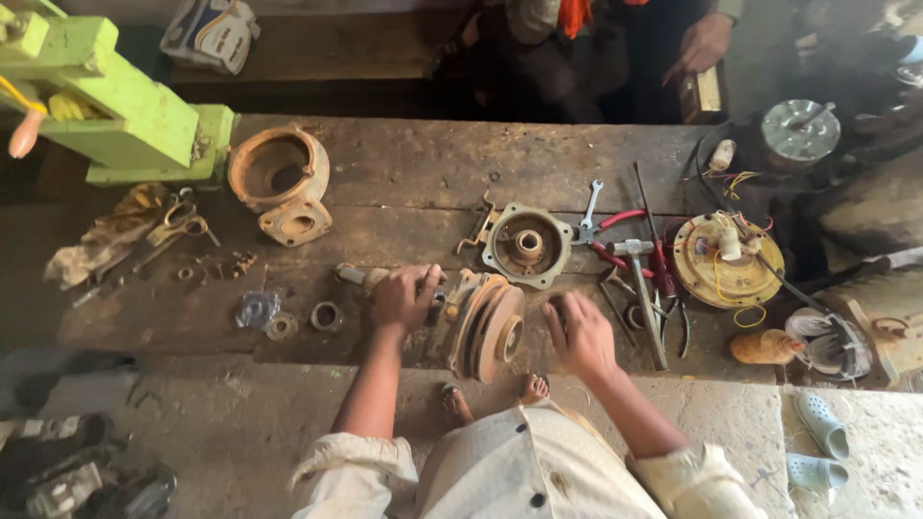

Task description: The person assembles a motor component on a workbench, using a hammer to tap parts into place and a screwdriver to adjust internal elements. Another person assists by handing over parts and using a wrench nearby.

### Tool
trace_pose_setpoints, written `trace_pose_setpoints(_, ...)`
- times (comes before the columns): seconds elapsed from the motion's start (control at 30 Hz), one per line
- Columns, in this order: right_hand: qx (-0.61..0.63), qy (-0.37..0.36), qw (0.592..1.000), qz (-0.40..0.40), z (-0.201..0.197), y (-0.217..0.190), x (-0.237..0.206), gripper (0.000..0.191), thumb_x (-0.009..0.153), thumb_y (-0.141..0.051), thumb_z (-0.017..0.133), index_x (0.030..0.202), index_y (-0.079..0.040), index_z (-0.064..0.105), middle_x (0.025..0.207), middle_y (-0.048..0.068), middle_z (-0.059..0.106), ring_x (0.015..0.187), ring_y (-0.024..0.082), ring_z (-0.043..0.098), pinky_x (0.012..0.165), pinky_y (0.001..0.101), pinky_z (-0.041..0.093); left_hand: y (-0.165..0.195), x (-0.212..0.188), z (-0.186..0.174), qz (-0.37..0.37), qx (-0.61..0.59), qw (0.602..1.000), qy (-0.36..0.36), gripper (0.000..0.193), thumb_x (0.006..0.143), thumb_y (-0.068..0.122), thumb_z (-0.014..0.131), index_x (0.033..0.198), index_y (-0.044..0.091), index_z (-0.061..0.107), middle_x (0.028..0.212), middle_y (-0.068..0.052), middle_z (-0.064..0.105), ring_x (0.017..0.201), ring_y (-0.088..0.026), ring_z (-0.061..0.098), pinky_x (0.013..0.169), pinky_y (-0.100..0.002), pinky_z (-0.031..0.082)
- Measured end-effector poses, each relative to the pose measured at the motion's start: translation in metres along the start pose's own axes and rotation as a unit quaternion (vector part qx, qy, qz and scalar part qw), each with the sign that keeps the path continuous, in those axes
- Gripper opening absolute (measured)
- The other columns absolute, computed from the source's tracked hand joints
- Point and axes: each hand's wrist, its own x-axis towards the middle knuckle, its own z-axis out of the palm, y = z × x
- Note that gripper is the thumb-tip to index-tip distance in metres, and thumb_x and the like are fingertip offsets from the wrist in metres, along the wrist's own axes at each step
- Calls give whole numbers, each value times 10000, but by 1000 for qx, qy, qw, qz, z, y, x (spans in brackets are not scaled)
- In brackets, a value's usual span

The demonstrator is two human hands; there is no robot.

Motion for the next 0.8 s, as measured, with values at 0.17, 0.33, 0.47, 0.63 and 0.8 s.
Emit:
trace_pose_setpoints(0.17,-196,-28,965,-174,19,47,42,465,835,-232,670,1279,-95,679,1225,129,607,1133,335,556,948,456,466,-9,2,17,11,21,999,31,518,1003,499,525,944,53,781,1011,-176,765,985,-372,717,885,-456,542)
trace_pose_setpoints(0.33,-177,-30,967,-183,27,58,66,381,884,-253,703,1259,-183,697,1209,99,586,1132,325,542,957,470,471,-10,6,25,23,24,999,42,484,996,468,545,906,51,773,986,-181,763,956,-379,715,871,-460,545)
trace_pose_setpoints(0.47,-202,-25,965,-166,33,45,107,430,831,-193,698,1260,-167,717,1207,125,586,1121,357,540,901,449,487,-9,7,25,2,10,1000,25,437,983,421,537,831,78,760,899,-169,750,889,-378,708,807,-467,539)
trace_pose_setpoints(0.63,-153,-31,975,-158,36,30,155,338,902,-266,723,1222,-157,715,1128,148,578,1093,403,536,885,473,495,2,6,21,25,24,998,48,398,1011,345,516,806,85,737,859,-169,728,853,-389,687,818,-479,522)
trace_pose_setpoints(0.8,-95,-15,981,-171,29,33,158,497,893,-346,748,1329,-127,652,1245,150,588,1114,391,546,916,495,498,13,-13,20,132,39,985,107,198,955,206,579,933,86,736,975,-115,745,1003,-332,694,947,-471,499)
